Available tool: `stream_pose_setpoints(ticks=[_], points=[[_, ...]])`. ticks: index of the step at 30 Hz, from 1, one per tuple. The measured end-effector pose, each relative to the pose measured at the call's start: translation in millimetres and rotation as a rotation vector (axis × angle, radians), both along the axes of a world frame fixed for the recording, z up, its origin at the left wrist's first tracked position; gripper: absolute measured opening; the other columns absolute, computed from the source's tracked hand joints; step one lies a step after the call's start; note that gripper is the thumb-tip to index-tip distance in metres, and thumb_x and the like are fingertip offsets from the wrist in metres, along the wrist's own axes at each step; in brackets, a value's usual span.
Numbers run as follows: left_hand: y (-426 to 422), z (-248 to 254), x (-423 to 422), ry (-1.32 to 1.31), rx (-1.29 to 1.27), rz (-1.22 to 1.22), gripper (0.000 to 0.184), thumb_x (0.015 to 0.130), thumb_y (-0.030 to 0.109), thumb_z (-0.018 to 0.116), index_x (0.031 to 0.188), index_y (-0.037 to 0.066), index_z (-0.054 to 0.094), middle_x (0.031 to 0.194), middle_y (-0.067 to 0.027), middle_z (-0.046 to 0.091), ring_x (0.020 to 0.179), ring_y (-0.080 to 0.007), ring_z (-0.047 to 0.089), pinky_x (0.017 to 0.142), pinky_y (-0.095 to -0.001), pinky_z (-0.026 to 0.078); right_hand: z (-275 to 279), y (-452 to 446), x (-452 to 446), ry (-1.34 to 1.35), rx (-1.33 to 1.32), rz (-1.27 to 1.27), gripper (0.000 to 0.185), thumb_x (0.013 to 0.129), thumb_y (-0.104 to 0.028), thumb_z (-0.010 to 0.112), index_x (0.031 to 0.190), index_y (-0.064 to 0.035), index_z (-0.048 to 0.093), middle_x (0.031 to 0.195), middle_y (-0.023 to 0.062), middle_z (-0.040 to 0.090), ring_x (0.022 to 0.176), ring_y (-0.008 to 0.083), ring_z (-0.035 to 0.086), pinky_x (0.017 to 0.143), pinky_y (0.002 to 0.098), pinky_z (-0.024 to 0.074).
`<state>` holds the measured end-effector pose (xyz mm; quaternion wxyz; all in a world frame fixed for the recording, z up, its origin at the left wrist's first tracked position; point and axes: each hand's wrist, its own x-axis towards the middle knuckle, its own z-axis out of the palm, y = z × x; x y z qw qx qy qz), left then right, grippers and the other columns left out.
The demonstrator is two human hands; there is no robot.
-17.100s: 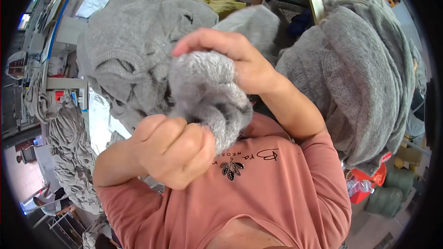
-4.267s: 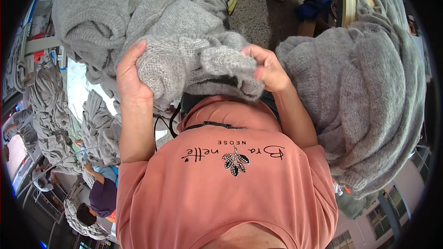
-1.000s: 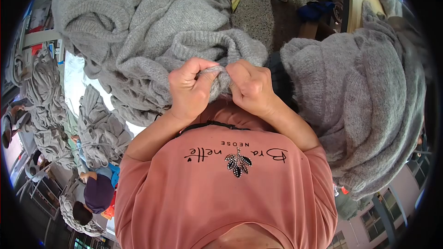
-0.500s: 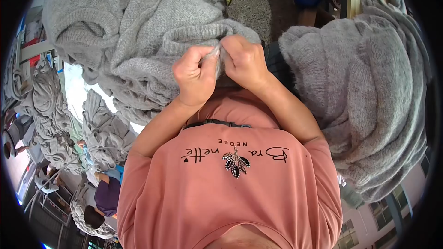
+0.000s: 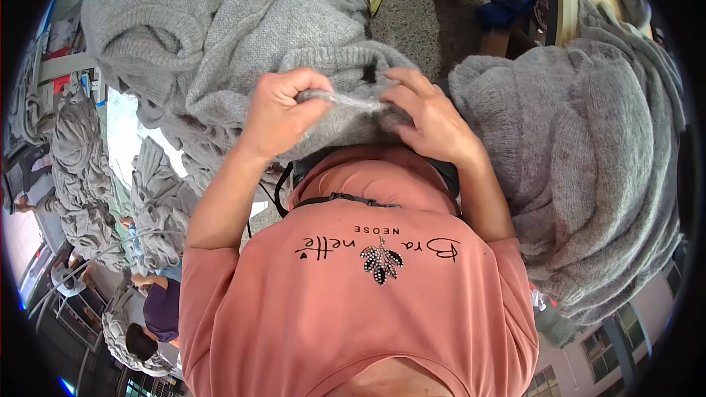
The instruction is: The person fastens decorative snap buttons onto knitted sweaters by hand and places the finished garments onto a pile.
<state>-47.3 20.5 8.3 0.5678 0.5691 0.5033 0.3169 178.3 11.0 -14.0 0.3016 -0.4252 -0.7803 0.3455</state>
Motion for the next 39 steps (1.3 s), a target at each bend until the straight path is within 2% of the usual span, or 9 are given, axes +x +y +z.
stream_pose_setpoints(ticks=[3, 6, 10, 13, 14, 18, 27, 33, 39], points=[[-7, 3, 13, -0.016, -0.040, -0.006, 0.004, 0.068, 0.000, 0.060, 0.072, 0.000, 0.060, 0.060, 0.0039, 0.054, 0.057, -0.0011, 0.043, 0.049, -0.0187, 0.035, 11, 2, -19, 0.141, -0.036, 0.030, 0.018, 0.066, -0.004, 0.061, 0.084, -0.0015, 0.056, 0.077, 0.0142, 0.057, 0.073, 0.0335, 0.055, 0.069, 0.0361, 0.0432], [-10, 3, 15, -0.024, -0.070, -0.031, 0.003, 0.069, 0.000, 0.060, 0.072, 0.000, 0.060, 0.059, 0.0032, 0.053, 0.056, -0.0014, 0.043, 0.048, -0.0187, 0.034, 5, 2, -34, 0.246, -0.136, 0.013, 0.009, 0.068, -0.004, 0.060, 0.075, -0.0015, 0.055, 0.068, 0.0127, 0.053, 0.064, 0.0306, 0.052, 0.058, 0.0380, 0.0404], [-17, -8, 15, -0.072, -0.159, -0.073, 0.003, 0.069, 0.001, 0.060, 0.072, -0.001, 0.060, 0.059, 0.0044, 0.053, 0.056, -0.0008, 0.042, 0.047, -0.0190, 0.033, 9, -5, -45, 0.298, -0.007, 0.058, 0.005, 0.070, -0.002, 0.057, 0.072, 0.0002, 0.052, 0.065, 0.0129, 0.051, 0.061, 0.0315, 0.052, 0.055, 0.0369, 0.0409], [-23, -10, 19, -0.138, -0.291, -0.091, 0.004, 0.070, 0.001, 0.061, 0.072, -0.002, 0.060, 0.061, 0.0046, 0.053, 0.056, -0.0005, 0.042, 0.047, -0.0188, 0.033, -2, -5, -44, 0.298, -0.112, -0.041, 0.007, 0.071, -0.002, 0.056, 0.074, 0.0010, 0.051, 0.065, 0.0139, 0.050, 0.058, 0.0323, 0.050, 0.052, 0.0354, 0.0406], [-20, -7, 17, -0.167, -0.308, -0.054, 0.004, 0.071, 0.001, 0.061, 0.072, -0.003, 0.060, 0.061, 0.0044, 0.054, 0.056, -0.0006, 0.042, 0.047, -0.0186, 0.033, 1, -6, -42, 0.319, -0.212, -0.096, 0.006, 0.074, -0.001, 0.056, 0.074, 0.0016, 0.051, 0.063, 0.0118, 0.050, 0.055, 0.0236, 0.050, 0.051, 0.0310, 0.0394], [-17, -12, 16, -0.371, -0.322, 0.063, 0.004, 0.072, -0.002, 0.060, 0.075, -0.003, 0.061, 0.065, 0.0030, 0.056, 0.058, -0.0009, 0.044, 0.050, -0.0173, 0.035, 12, -6, -37, 0.439, -0.485, -0.076, 0.008, 0.079, -0.002, 0.054, 0.073, 0.0019, 0.052, 0.061, 0.0060, 0.046, 0.058, 0.0083, 0.042, 0.051, 0.0257, 0.0374], [-20, -3, 15, -0.231, -0.316, -0.016, 0.003, 0.071, -0.002, 0.060, 0.075, -0.003, 0.061, 0.070, 0.0016, 0.057, 0.064, -0.0016, 0.047, 0.053, -0.0170, 0.037, 18, -4, -38, 0.387, -0.524, 0.000, 0.005, 0.075, -0.001, 0.056, 0.074, 0.0018, 0.052, 0.062, 0.0082, 0.050, 0.057, 0.0138, 0.047, 0.051, 0.0274, 0.0381], [-27, -7, 26, -0.249, -0.287, 0.019, 0.001, 0.070, -0.002, 0.060, 0.071, -0.003, 0.059, 0.069, 0.0019, 0.056, 0.065, -0.0017, 0.045, 0.052, -0.0179, 0.037, 4, -9, -40, 0.322, -0.160, -0.023, 0.005, 0.072, -0.001, 0.057, 0.072, -0.0002, 0.052, 0.064, 0.0120, 0.051, 0.056, 0.0273, 0.051, 0.051, 0.0327, 0.0401], [-32, -21, 27, -0.342, -0.313, 0.112, 0.004, 0.071, -0.003, 0.058, 0.074, -0.003, 0.060, 0.071, -0.0003, 0.058, 0.066, -0.0035, 0.050, 0.054, -0.0193, 0.041, 7, -6, -42, 0.320, -0.126, -0.048, 0.007, 0.071, -0.001, 0.059, 0.073, -0.0007, 0.052, 0.066, 0.0125, 0.052, 0.059, 0.0308, 0.052, 0.050, 0.0345, 0.0405]])
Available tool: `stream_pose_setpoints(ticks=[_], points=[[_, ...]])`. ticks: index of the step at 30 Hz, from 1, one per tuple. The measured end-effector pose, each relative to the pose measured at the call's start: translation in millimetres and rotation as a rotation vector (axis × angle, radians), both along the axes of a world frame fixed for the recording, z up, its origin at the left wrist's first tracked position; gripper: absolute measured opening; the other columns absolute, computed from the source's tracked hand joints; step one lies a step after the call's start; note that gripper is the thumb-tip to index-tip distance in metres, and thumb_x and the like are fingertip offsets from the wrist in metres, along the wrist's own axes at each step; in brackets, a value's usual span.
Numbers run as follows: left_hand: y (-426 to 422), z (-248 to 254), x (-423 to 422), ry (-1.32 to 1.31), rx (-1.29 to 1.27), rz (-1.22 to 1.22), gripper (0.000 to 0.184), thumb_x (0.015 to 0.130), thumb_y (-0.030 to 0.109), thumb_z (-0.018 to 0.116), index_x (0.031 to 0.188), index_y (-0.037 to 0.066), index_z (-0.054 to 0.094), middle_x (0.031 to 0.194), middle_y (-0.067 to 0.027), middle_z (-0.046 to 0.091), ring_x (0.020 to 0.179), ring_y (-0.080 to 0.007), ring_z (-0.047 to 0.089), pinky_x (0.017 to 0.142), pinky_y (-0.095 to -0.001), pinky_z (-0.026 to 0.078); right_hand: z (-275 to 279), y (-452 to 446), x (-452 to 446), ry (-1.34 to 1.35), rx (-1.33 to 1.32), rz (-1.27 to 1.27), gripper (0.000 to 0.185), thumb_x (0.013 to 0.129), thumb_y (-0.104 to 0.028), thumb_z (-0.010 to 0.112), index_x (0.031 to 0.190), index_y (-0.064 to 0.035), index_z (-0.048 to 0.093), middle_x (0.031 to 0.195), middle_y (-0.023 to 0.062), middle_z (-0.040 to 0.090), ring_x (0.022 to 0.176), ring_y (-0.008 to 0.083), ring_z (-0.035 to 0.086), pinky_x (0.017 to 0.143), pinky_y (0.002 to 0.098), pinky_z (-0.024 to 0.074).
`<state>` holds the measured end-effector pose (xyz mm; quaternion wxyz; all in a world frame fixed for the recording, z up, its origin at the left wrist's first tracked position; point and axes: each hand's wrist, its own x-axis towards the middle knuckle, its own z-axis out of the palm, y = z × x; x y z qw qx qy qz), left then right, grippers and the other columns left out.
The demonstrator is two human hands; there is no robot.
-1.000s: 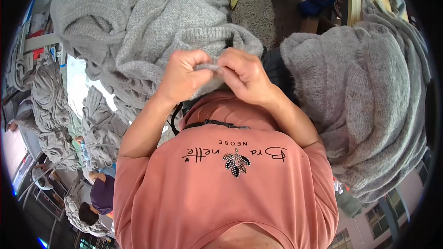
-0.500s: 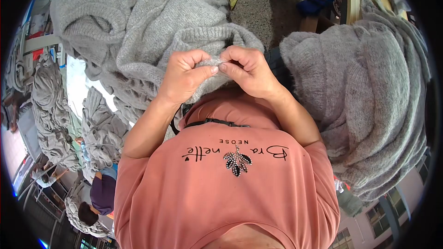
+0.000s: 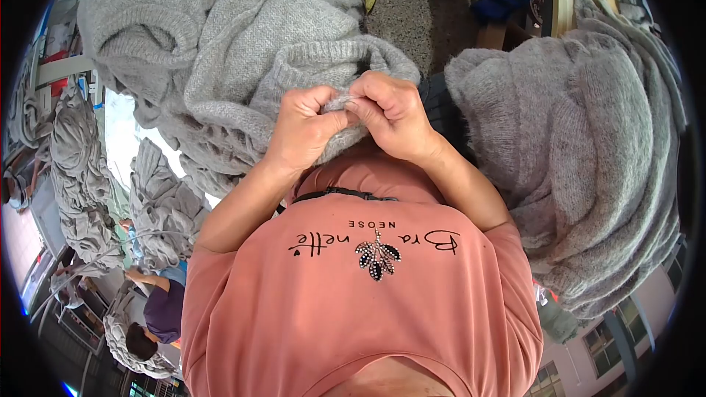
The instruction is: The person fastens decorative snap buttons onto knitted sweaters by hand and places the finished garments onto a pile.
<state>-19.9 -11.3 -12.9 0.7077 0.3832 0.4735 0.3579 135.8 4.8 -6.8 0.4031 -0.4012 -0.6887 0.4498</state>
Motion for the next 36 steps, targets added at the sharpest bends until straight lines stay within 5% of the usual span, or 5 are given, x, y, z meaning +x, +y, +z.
stream_pose_setpoints(ticks=[10, 18, 23, 26, 36], points=[[17, 26, -9, -0.320, -0.287, 0.337, 0.016, 0.074, 0.001, 0.058, 0.089, -0.004, 0.060, 0.079, -0.0095, 0.063, 0.069, -0.0161, 0.061, 0.067, -0.0267, 0.049, -21, 6, 30, 0.107, -0.081, -0.249, 0.025, 0.068, -0.012, 0.068, 0.084, -0.0009, 0.054, 0.076, 0.0081, 0.052, 0.067, 0.0163, 0.052, 0.061, 0.0260, 0.0431], [27, 40, -26, -0.332, -0.222, 0.496, 0.017, 0.075, 0.002, 0.056, 0.091, -0.003, 0.059, 0.086, -0.0121, 0.063, 0.076, -0.0197, 0.062, 0.071, -0.0299, 0.050, -42, -12, 20, -0.533, 0.117, -0.129, 0.028, 0.066, -0.012, 0.068, 0.086, -0.0017, 0.052, 0.088, 0.0158, 0.054, 0.082, 0.0338, 0.053, 0.068, 0.0383, 0.0444], [26, 31, -35, -0.298, -0.164, 0.517, 0.018, 0.074, 0.001, 0.055, 0.091, -0.003, 0.058, 0.087, -0.0128, 0.062, 0.078, -0.0206, 0.061, 0.073, -0.0317, 0.050, -46, -6, 25, 0.070, -0.280, -0.410, 0.013, 0.079, -0.001, 0.050, 0.092, 0.0002, 0.051, 0.068, 0.0035, 0.053, 0.060, 0.0067, 0.045, 0.053, 0.0225, 0.0393], [29, 25, -38, -0.283, -0.175, 0.546, 0.019, 0.075, 0.001, 0.055, 0.093, -0.004, 0.057, 0.089, -0.0131, 0.061, 0.080, -0.0210, 0.061, 0.075, -0.0325, 0.049, -29, -4, 29, 0.446, -0.580, -0.310, 0.021, 0.078, -0.003, 0.055, 0.097, 0.0003, 0.048, 0.071, 0.0022, 0.055, 0.060, 0.0066, 0.046, 0.053, 0.0221, 0.0398], [35, 30, -44, -0.333, -0.234, 0.583, 0.020, 0.074, 0.001, 0.055, 0.093, -0.005, 0.056, 0.090, -0.0139, 0.061, 0.081, -0.0223, 0.060, 0.076, -0.0333, 0.049, -11, -7, 34, -0.076, -0.134, -0.321, 0.017, 0.074, -0.001, 0.057, 0.091, 0.0006, 0.054, 0.072, 0.0135, 0.059, 0.059, 0.0223, 0.059, 0.055, 0.0275, 0.0453]])
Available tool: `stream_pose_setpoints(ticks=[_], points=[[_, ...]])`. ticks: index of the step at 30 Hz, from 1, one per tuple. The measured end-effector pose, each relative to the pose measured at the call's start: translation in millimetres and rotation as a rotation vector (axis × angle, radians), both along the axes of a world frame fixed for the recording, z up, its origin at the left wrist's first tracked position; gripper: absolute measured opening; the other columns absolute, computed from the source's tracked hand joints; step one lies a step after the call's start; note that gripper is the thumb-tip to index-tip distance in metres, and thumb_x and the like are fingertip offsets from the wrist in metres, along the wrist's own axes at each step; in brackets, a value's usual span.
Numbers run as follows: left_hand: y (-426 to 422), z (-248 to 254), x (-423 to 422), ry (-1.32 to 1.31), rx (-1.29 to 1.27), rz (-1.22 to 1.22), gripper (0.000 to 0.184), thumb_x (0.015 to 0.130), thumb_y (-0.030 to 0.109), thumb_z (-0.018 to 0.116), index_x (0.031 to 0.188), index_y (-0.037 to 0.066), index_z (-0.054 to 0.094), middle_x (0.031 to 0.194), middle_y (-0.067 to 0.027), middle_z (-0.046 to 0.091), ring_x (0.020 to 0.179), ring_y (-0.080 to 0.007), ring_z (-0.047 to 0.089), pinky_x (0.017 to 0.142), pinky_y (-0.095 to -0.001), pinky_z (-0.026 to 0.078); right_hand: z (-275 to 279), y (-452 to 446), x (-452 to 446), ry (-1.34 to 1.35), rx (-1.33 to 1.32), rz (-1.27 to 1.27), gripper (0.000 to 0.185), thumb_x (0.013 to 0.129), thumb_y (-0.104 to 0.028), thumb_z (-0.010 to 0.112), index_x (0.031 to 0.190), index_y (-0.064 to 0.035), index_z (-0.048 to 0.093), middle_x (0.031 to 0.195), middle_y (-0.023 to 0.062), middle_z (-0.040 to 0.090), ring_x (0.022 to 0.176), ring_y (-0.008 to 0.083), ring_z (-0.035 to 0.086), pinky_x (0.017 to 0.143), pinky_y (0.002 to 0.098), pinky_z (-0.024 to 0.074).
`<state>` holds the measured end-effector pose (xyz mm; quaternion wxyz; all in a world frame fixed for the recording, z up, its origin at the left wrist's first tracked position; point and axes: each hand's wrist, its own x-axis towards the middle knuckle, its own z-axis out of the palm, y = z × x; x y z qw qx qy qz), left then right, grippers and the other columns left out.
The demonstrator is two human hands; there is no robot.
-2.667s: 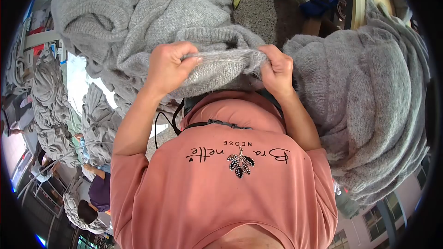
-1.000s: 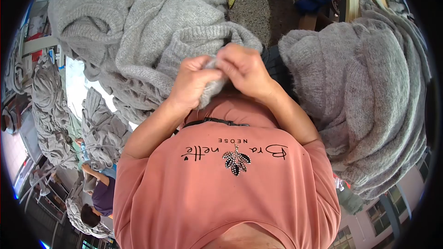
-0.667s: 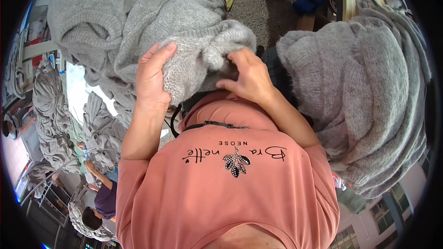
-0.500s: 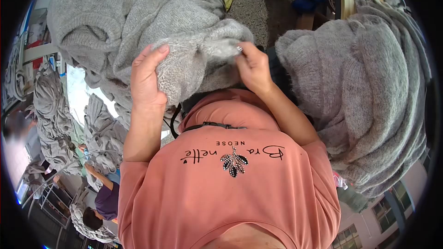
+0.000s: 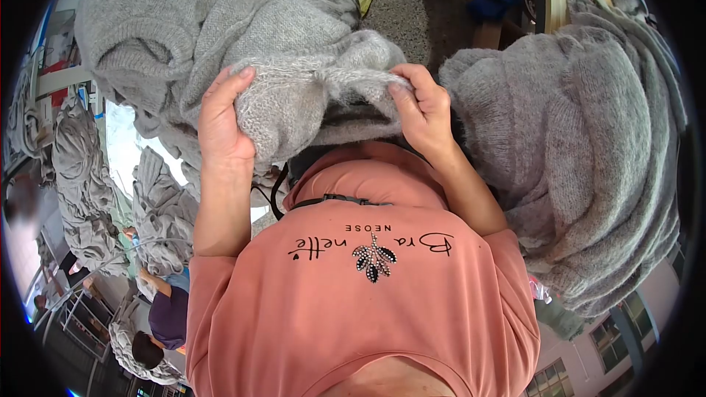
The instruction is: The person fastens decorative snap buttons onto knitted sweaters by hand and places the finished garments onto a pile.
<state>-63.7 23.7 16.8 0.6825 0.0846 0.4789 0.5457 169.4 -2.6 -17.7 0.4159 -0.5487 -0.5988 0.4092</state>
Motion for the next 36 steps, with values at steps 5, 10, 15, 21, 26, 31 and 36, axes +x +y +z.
stream_pose_setpoints(ticks=[5, 10, 15, 21, 26, 31, 36], points=[[-7, -3, 12, 0.115, 0.053, -0.144, 0.016, 0.072, -0.001, 0.056, 0.088, -0.005, 0.058, 0.084, -0.0117, 0.063, 0.074, -0.0182, 0.061, 0.071, -0.0287, 0.048, 10, 1, -3, -0.101, 0.360, 0.098, 0.021, 0.065, 0.007, 0.054, 0.085, -0.0012, 0.058, 0.078, 0.0104, 0.061, 0.064, 0.0241, 0.059, 0.055, 0.0283, 0.0473], [-21, -6, 48, 0.143, 0.164, -0.393, 0.013, 0.072, -0.004, 0.057, 0.085, -0.004, 0.060, 0.079, -0.0069, 0.063, 0.069, -0.0094, 0.057, 0.062, -0.0225, 0.046, 44, -5, -21, -0.163, 0.670, 0.546, 0.022, 0.059, -0.002, 0.057, 0.080, -0.0013, 0.055, 0.074, 0.0081, 0.057, 0.054, 0.0189, 0.056, 0.046, 0.0269, 0.0454], [-25, -9, 52, 0.009, 0.179, -0.488, 0.008, 0.076, -0.004, 0.055, 0.082, -0.004, 0.060, 0.072, -0.0023, 0.059, 0.061, -0.0032, 0.049, 0.053, -0.0164, 0.038, 25, -3, -23, -0.188, 0.813, 0.276, 0.023, 0.059, -0.003, 0.058, 0.081, -0.0009, 0.053, 0.070, 0.0083, 0.055, 0.050, 0.0176, 0.054, 0.040, 0.0265, 0.0427], [-31, -18, 44, 0.111, 0.239, -0.463, 0.006, 0.078, -0.003, 0.056, 0.081, -0.004, 0.060, 0.067, 0.0002, 0.057, 0.055, -0.0012, 0.043, 0.047, -0.0161, 0.031, 21, -1, -20, -0.208, 0.702, 0.297, 0.029, 0.055, 0.005, 0.055, 0.084, 0.0020, 0.054, 0.073, 0.0118, 0.056, 0.052, 0.0213, 0.054, 0.044, 0.0269, 0.0435], [-34, -10, 42, 0.316, 0.253, -0.471, 0.006, 0.076, -0.003, 0.059, 0.081, -0.002, 0.061, 0.066, 0.0021, 0.055, 0.056, -0.0004, 0.042, 0.048, -0.0158, 0.031, 19, -2, -26, -0.218, 0.666, 0.278, 0.022, 0.057, 0.004, 0.055, 0.078, 0.0001, 0.053, 0.075, 0.0106, 0.055, 0.054, 0.0217, 0.055, 0.044, 0.0283, 0.0444], [-38, -15, 42, 0.388, 0.375, -0.413, 0.008, 0.072, -0.006, 0.062, 0.079, -0.002, 0.061, 0.066, 0.0022, 0.056, 0.057, -0.0009, 0.044, 0.049, -0.0162, 0.034, 22, 8, -27, -0.050, 0.496, 0.330, 0.021, 0.058, 0.007, 0.055, 0.076, -0.0023, 0.053, 0.080, 0.0102, 0.056, 0.065, 0.0253, 0.056, 0.050, 0.0293, 0.0460], [-42, -8, 38, 0.596, 0.457, -0.514, 0.010, 0.070, -0.007, 0.063, 0.079, -0.002, 0.061, 0.068, 0.0009, 0.058, 0.060, -0.0021, 0.047, 0.052, -0.0172, 0.038, 23, 14, -16, 0.153, 0.139, 0.567, 0.027, 0.055, 0.012, 0.048, 0.078, -0.0008, 0.054, 0.085, 0.0125, 0.057, 0.078, 0.0219, 0.057, 0.068, 0.0276, 0.0444]])
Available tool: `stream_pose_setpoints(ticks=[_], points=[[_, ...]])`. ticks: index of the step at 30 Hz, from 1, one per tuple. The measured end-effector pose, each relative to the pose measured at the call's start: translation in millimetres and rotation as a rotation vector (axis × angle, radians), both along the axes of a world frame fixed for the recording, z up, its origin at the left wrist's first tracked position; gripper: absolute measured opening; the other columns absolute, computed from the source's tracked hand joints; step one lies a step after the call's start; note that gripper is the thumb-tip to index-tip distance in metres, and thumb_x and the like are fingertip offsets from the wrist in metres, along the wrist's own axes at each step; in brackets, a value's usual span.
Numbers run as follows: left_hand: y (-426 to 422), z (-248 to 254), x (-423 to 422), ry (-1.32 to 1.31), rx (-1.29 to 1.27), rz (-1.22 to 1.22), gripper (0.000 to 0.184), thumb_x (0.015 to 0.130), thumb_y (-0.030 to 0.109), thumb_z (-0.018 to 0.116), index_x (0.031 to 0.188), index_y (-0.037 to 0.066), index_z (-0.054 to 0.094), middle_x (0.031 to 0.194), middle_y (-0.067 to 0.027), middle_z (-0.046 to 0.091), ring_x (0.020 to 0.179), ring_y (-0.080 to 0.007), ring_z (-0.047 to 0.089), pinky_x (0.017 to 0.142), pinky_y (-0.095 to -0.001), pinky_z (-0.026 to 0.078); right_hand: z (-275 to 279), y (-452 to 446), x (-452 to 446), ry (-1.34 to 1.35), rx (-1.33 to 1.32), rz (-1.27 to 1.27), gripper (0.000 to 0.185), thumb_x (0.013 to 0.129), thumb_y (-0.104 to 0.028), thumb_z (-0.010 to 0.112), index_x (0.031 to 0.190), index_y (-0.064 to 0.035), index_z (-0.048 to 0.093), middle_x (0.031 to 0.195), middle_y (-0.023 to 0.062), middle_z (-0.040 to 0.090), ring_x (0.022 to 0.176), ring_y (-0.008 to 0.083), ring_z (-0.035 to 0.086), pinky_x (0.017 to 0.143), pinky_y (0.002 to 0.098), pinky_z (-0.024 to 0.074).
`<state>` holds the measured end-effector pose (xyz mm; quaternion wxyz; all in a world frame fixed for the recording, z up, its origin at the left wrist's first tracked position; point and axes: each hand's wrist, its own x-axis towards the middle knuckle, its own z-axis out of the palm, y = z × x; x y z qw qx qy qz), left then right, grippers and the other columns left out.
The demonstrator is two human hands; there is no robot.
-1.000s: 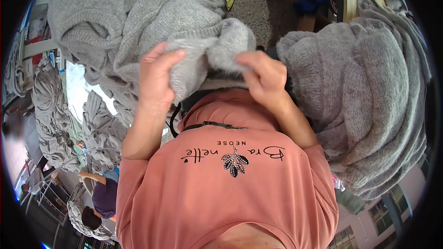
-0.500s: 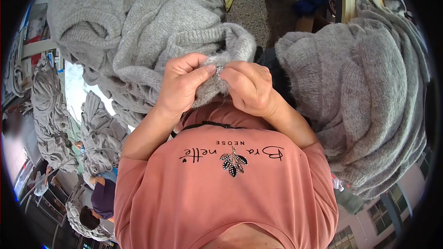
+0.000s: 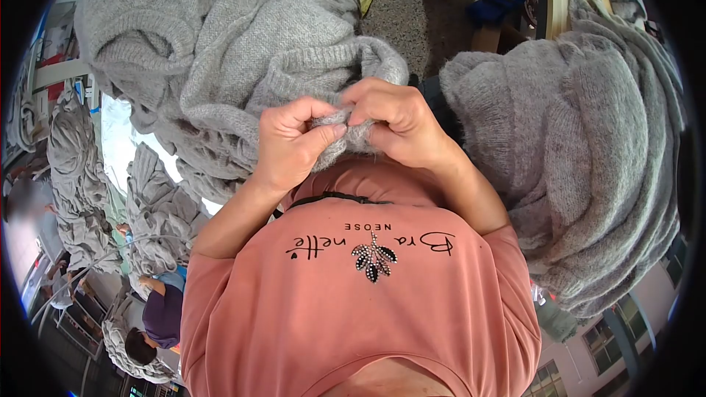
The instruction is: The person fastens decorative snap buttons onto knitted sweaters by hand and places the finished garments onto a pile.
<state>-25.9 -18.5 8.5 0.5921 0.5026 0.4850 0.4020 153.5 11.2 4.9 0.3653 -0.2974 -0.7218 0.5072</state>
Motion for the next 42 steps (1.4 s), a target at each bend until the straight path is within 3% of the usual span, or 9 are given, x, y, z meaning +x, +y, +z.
stream_pose_setpoints(ticks=[3, 6, 9, 12, 19, 22, 30, 36, 42], points=[[-1, 1, -2, 0.023, 0.037, -0.012, 0.011, 0.070, -0.007, 0.062, 0.078, -0.001, 0.061, 0.070, -0.0018, 0.060, 0.062, -0.0035, 0.050, 0.054, -0.0181, 0.041, -2, 0, 2, 0.024, -0.227, 0.020, 0.025, 0.057, 0.011, 0.050, 0.078, -0.0006, 0.054, 0.082, 0.0102, 0.056, 0.075, 0.0182, 0.056, 0.065, 0.0265, 0.0437], [2, 1, 1, 0.019, 0.131, 0.005, 0.010, 0.070, -0.009, 0.061, 0.077, -0.001, 0.061, 0.073, -0.0049, 0.061, 0.064, -0.0059, 0.053, 0.055, -0.0192, 0.042, -1, -6, -3, 0.140, -0.621, -0.080, 0.019, 0.061, 0.009, 0.052, 0.078, 0.0008, 0.053, 0.078, 0.0109, 0.057, 0.071, 0.0257, 0.057, 0.060, 0.0313, 0.0441], [4, 0, 1, 0.020, 0.203, 0.009, 0.011, 0.069, -0.010, 0.060, 0.075, -0.001, 0.060, 0.074, -0.0067, 0.061, 0.064, -0.0083, 0.055, 0.055, -0.0202, 0.043, 7, -7, -3, -0.142, -0.248, -0.089, 0.022, 0.062, 0.008, 0.052, 0.083, 0.0019, 0.054, 0.075, 0.0140, 0.056, 0.070, 0.0287, 0.057, 0.061, 0.0330, 0.0446], [5, 1, 1, 0.062, 0.278, -0.002, 0.012, 0.069, -0.011, 0.060, 0.075, -0.001, 0.060, 0.074, -0.0073, 0.061, 0.065, -0.0099, 0.056, 0.056, -0.0209, 0.044, 3, -11, -2, -0.178, -0.044, -0.107, 0.024, 0.061, 0.007, 0.053, 0.085, 0.0018, 0.055, 0.076, 0.0155, 0.056, 0.071, 0.0322, 0.057, 0.061, 0.0355, 0.0451], [4, -1, 6, 0.048, 0.358, 0.081, 0.014, 0.067, -0.011, 0.060, 0.075, 0.000, 0.059, 0.074, -0.0083, 0.061, 0.063, -0.0115, 0.056, 0.055, -0.0212, 0.043, 0, -22, -6, -0.257, 0.198, -0.275, 0.025, 0.059, 0.004, 0.056, 0.083, -0.0007, 0.053, 0.071, 0.0133, 0.054, 0.060, 0.0313, 0.055, 0.049, 0.0360, 0.0443], [5, 10, 8, 0.202, 0.396, 0.095, 0.016, 0.066, -0.012, 0.059, 0.076, 0.001, 0.058, 0.074, -0.0099, 0.060, 0.061, -0.0143, 0.057, 0.053, -0.0228, 0.044, 1, -25, -10, -0.329, 0.270, -0.346, 0.023, 0.058, 0.003, 0.057, 0.080, -0.0019, 0.052, 0.067, 0.0115, 0.052, 0.053, 0.0295, 0.054, 0.043, 0.0353, 0.0425], [12, -8, 24, 0.362, 0.947, 0.219, 0.019, 0.062, -0.010, 0.059, 0.078, 0.001, 0.057, 0.071, -0.0119, 0.059, 0.057, -0.0225, 0.058, 0.049, -0.0285, 0.046, -2, -16, -16, -0.298, 0.282, -0.488, 0.015, 0.059, 0.003, 0.055, 0.073, -0.0039, 0.052, 0.061, 0.0097, 0.050, 0.051, 0.0285, 0.052, 0.042, 0.0354, 0.0416], [14, -5, 27, 0.272, 0.689, 0.196, 0.018, 0.063, -0.008, 0.060, 0.078, 0.002, 0.057, 0.070, -0.0106, 0.058, 0.056, -0.0221, 0.057, 0.049, -0.0289, 0.045, -7, -7, -11, -0.189, 0.261, -0.464, 0.021, 0.061, 0.004, 0.053, 0.081, -0.0025, 0.056, 0.069, 0.0123, 0.056, 0.057, 0.0295, 0.056, 0.047, 0.0344, 0.0449], [30, 1, 8, 0.409, 0.517, -0.004, 0.012, 0.066, -0.001, 0.063, 0.076, 0.004, 0.058, 0.066, -0.0083, 0.059, 0.052, -0.0178, 0.054, 0.047, -0.0269, 0.042, -3, -10, 7, -0.214, 0.143, -0.555, 0.022, 0.065, 0.006, 0.049, 0.085, 0.0002, 0.056, 0.073, 0.0142, 0.057, 0.057, 0.0262, 0.057, 0.053, 0.0291, 0.0458]])
